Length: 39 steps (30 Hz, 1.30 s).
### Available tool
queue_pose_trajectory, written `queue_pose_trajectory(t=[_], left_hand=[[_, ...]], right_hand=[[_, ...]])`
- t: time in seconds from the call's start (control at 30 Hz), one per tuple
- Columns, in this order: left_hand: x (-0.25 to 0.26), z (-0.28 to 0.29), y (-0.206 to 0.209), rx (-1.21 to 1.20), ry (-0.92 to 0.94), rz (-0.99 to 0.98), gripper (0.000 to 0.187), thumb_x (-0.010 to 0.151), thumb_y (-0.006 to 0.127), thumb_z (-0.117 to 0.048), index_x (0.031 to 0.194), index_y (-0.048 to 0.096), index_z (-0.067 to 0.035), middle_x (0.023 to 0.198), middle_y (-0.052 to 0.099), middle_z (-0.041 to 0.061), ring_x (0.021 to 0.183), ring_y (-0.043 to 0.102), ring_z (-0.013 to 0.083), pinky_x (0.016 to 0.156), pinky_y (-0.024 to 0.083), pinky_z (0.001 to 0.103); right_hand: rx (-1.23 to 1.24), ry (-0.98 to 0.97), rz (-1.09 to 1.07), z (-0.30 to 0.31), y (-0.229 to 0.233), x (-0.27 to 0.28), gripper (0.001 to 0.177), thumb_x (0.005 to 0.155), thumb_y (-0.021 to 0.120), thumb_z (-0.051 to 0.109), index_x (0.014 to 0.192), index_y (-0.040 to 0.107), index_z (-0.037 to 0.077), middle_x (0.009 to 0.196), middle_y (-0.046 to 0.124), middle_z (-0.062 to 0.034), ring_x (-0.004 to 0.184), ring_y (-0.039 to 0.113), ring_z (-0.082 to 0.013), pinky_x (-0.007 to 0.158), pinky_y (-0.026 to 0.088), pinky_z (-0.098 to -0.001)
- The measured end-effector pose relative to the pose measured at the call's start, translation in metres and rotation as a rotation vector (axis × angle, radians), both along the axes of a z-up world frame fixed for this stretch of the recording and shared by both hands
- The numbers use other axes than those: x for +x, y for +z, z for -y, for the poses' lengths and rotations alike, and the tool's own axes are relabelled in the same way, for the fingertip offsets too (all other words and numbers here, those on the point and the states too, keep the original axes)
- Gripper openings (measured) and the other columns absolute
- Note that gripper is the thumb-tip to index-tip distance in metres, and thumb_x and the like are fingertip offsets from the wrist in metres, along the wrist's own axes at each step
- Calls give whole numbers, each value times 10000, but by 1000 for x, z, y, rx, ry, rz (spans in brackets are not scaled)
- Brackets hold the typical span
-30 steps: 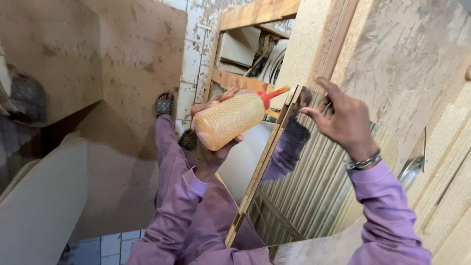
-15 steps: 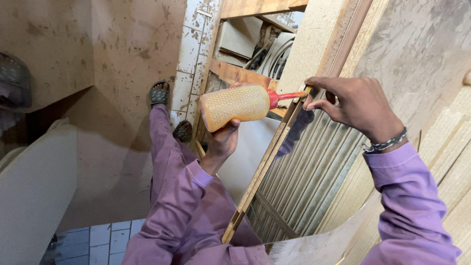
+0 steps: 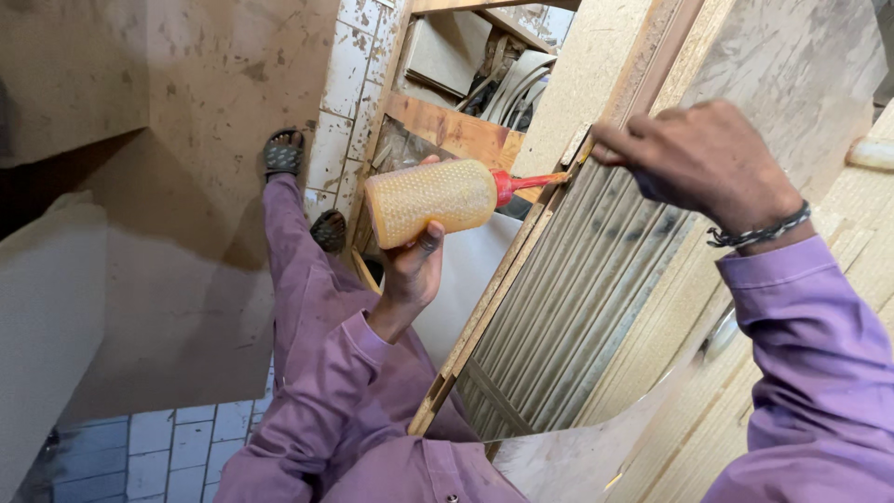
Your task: The person applies glue from a squeeze bottle along the edges of a mirror frame. They repeatedly lift the mirror, apply glue to the perimeter, and set it back down on a wooden workbench.
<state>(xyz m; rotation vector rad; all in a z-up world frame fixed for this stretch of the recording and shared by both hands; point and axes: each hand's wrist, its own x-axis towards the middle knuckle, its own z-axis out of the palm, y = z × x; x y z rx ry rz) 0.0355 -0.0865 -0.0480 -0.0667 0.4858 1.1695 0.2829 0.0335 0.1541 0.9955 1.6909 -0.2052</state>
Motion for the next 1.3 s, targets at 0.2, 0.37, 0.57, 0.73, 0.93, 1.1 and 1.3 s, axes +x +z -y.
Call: queue_pose_trajectory(t=[0.2, 0.37, 0.57, 0.73, 0.93, 1.1, 1.3], left_hand=[[-19, 18, 4, 38, -13, -13, 817, 944, 839, -171, 1593, 362, -31, 1648, 408, 168, 1557, 389, 302, 1351, 261, 496], [-21, 31, -2, 31, 31, -32, 811, 945, 831, -198, 1577, 354, -25, 1639, 419, 213, 1541, 403, 318, 1344, 258, 493], [-27, 38, -10, -9, 30, -17, 771, 954, 819, -203, 1548, 366, -12, 1601, 460, 236, 1501, 442, 309, 1316, 291, 481], [-42, 44, -9, -6, 2, 3, 729, 973, 803, -239, 1528, 402, 11, 1542, 516, 192, 1438, 504, 305, 1266, 382, 484], [-61, 52, 0, 28, -50, 12, 665, 985, 782, -310, 1470, 448, -1, 1403, 584, 127, 1349, 589, 291, 1214, 467, 491], [-78, 60, 11, 15, -96, 30, 641, 979, 774, -327, 1431, 486, 24, 1330, 653, 157, 1304, 626, 308, 1189, 476, 495], [-95, 83, 11, 54, -51, 28, 595, 985, 768, -311, 1404, 516, 28, 1314, 673, 173, 1278, 651, 320, 1171, 495, 502]], right_hand=[[56, 55, -268, 8, 8, -23, 421, 1032, 517, 446, 1420, 583, 296, 755, 671, -19, 569, 667, -181, 500, 520, -336], [89, -178, -349, 16, 10, -33, 464, 954, 616, 453, 1377, 616, 263, 899, 725, -35, 594, 672, -286, 516, 518, -413], [-27, -312, -316, 48, 5, -41, 567, 916, 632, 474, 1458, 552, 328, 844, 730, -31, 605, 684, -277, 524, 524, -418], [-65, -152, -353, 60, -3, -34, 515, 945, 591, 393, 1458, 550, 380, 834, 707, 0, 607, 665, -217, 498, 519, -367], [-49, -72, -275, 64, -7, -27, 492, 986, 588, 365, 1473, 540, 310, 766, 645, 1, 544, 609, -161, 478, 505, -319], [-48, -215, -627, 92, -3, -56, 379, 969, 664, 330, 1339, 656, 252, 831, 709, -36, 594, 634, -269, 518, 490, -408], [-11, -308, -669, 107, 0, -81, 448, 905, 691, 270, 1350, 654, 221, 1006, 782, -83, 538, 646, -311, 478, 491, -430]])
